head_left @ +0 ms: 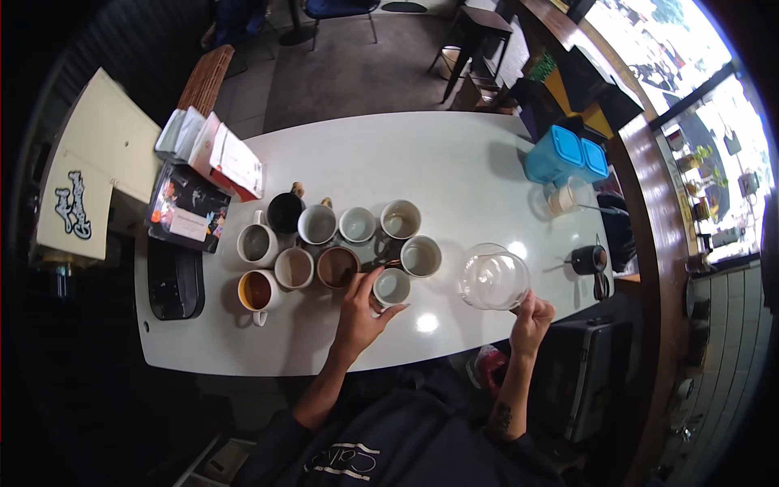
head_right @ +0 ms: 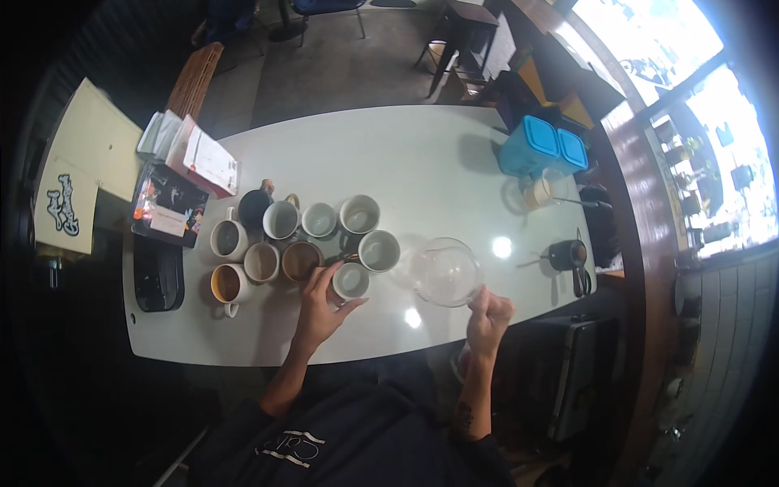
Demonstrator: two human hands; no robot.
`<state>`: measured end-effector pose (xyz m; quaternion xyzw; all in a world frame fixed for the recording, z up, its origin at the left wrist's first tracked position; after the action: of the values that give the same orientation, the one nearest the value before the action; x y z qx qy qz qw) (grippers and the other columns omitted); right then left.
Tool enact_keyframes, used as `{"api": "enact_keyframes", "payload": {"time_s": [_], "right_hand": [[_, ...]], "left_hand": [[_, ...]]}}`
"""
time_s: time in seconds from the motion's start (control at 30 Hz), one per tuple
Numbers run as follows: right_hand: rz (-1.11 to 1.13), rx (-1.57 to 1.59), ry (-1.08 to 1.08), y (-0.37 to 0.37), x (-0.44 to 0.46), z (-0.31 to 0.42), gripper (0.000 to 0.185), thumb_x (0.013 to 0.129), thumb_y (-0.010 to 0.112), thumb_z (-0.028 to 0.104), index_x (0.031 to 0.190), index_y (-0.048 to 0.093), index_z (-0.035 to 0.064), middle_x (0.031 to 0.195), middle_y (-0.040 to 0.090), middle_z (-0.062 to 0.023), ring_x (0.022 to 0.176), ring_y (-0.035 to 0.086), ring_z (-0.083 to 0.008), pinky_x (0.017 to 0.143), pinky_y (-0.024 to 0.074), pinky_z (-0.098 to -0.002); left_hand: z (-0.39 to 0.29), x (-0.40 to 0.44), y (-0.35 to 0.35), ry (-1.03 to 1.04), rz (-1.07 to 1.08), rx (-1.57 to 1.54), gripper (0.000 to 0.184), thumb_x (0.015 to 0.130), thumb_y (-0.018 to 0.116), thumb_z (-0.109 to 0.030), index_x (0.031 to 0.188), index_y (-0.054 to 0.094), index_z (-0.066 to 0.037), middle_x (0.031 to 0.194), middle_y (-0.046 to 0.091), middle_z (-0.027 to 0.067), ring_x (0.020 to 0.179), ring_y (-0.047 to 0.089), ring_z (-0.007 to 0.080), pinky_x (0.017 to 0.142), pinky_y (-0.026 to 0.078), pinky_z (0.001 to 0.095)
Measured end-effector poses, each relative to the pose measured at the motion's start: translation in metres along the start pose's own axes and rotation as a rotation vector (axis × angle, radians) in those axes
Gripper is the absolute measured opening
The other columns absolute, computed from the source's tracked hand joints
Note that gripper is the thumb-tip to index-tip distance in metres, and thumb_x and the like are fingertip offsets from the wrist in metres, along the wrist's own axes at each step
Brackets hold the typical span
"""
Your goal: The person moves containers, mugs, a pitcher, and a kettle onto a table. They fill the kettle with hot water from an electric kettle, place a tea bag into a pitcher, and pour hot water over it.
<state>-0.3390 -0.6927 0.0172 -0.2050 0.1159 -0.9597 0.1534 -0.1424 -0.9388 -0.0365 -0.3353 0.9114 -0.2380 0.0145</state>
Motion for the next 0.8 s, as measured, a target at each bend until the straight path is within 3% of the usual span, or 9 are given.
{"api": "enact_keyframes", "payload": {"time_s": [0.07, 0.13, 0.27, 0.3, 0.33, 0.43, 0.6, 0.7, 0.8], "right_hand": [[0.084, -0.030, -0.032, 0.010, 0.002, 0.038, 0.041, 0.094, 0.054, 0.010, 0.059, 0.038, -0.0029, 0.050, 0.028, -0.0056, 0.043, 0.030, -0.0119, 0.046, 0.0226, -0.0341], [0.169, -0.120, -0.017, 0.003, -0.004, 0.046, 0.039, 0.093, 0.055, 0.010, 0.060, 0.039, -0.0031, 0.051, 0.027, -0.0061, 0.043, 0.030, -0.0121, 0.046, 0.0220, -0.0342], [0.019, -0.114, 0.047, -0.026, -0.011, 0.052, 0.039, 0.092, 0.056, 0.010, 0.060, 0.038, -0.0033, 0.052, 0.027, -0.0072, 0.043, 0.029, -0.0137, 0.046, 0.0221, -0.0347], [-0.002, -0.085, 0.023, -0.028, -0.015, 0.055, 0.038, 0.091, 0.056, 0.010, 0.061, 0.038, -0.0035, 0.052, 0.027, -0.0076, 0.043, 0.029, -0.0144, 0.046, 0.0223, -0.0350], [-0.024, -0.056, 0.001, -0.033, -0.020, 0.058, 0.038, 0.091, 0.057, 0.009, 0.061, 0.037, -0.0037, 0.052, 0.028, -0.0080, 0.043, 0.029, -0.0151, 0.046, 0.0224, -0.0352], [0.025, 0.016, -0.050, -0.052, -0.045, 0.051, 0.038, 0.088, 0.059, 0.005, 0.059, 0.036, -0.0023, 0.052, 0.029, -0.0070, 0.044, 0.029, -0.0157, 0.045, 0.0226, -0.0351], [-0.249, 0.012, 0.035, -0.131, -0.099, 0.045, 0.041, 0.087, 0.061, 0.005, 0.058, 0.032, -0.0013, 0.051, 0.028, -0.0064, 0.044, 0.028, -0.0164, 0.045, 0.0227, -0.0355], [-0.215, 0.028, -0.010, -0.159, -0.139, 0.072, 0.045, 0.088, 0.062, 0.010, 0.055, 0.032, 0.0013, 0.051, 0.030, -0.0031, 0.046, 0.030, -0.0106, 0.044, 0.0226, -0.0321], [-0.311, -0.072, 0.092, -0.211, -0.207, 0.073, 0.041, 0.086, 0.065, 0.008, 0.054, 0.039, 0.0002, 0.050, 0.032, -0.0063, 0.042, 0.030, -0.0150, 0.043, 0.0242, -0.0342]], "left_hand": [[-0.008, 0.001, 0.002, -0.019, 0.042, 0.003, 0.072, 0.074, 0.087, -0.017, 0.134, 0.052, 0.000, 0.112, 0.056, 0.0113, 0.065, 0.058, 0.0134, 0.063, 0.051, 0.0286], [-0.021, 0.002, -0.006, -0.021, -0.032, 0.038, 0.071, 0.076, 0.085, -0.017, 0.136, 0.051, 0.001, 0.119, 0.055, 0.0142, 0.064, 0.057, 0.0136, 0.062, 0.051, 0.0283], [-0.045, 0.005, -0.010, 0.049, -0.004, 0.030, 0.063, 0.082, 0.080, -0.013, 0.136, 0.051, -0.001, 0.124, 0.055, 0.0160, 0.061, 0.056, 0.0129, 0.062, 0.050, 0.0275], [-0.061, 0.009, -0.011, 0.059, -0.028, -0.004, 0.041, 0.087, 0.075, -0.009, 0.125, 0.060, 0.000, 0.114, 0.062, 0.0130, 0.061, 0.056, 0.0123, 0.063, 0.050, 0.0269], [-0.064, 0.011, -0.002, 0.076, -0.001, -0.009, 0.041, 0.087, 0.075, -0.009, 0.125, 0.060, 0.000, 0.114, 0.062, 0.0130, 0.061, 0.056, 0.0123, 0.063, 0.050, 0.0269], [-0.078, 0.010, 0.028, 0.041, 0.166, -0.192, 0.010, 0.095, 0.066, -0.007, 0.099, 0.069, 0.001, 0.083, 0.070, 0.0071, 0.067, 0.066, 0.0123, 0.063, 0.049, 0.0250], [-0.112, -0.020, 0.099, 0.107, 0.446, -0.297, 0.016, 0.097, 0.064, -0.014, 0.097, 0.068, 0.002, 0.088, 0.071, 0.0069, 0.072, 0.065, 0.0107, 0.061, 0.050, 0.0243], [-0.134, -0.057, 0.147, 0.061, 0.589, -0.363, 0.015, 0.097, 0.065, -0.013, 0.096, 0.069, 0.002, 0.079, 0.068, 0.0042, 0.070, 0.064, 0.0082, 0.064, 0.048, 0.0220], [-0.167, -0.109, 0.193, 0.070, 0.797, -0.408, 0.016, 0.098, 0.064, -0.013, 0.095, 0.069, 0.002, 0.078, 0.067, 0.0034, 0.070, 0.061, 0.0061, 0.064, 0.047, 0.0202]]}}
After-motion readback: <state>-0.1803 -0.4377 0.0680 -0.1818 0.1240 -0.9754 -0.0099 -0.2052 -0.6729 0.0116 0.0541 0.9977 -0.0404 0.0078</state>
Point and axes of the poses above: each hand's wrist, its own x-axis towards the middle knuckle, its own y-axis out of the palm, z = x × y, the point moved 9 cm from there along x, towards the middle knuckle
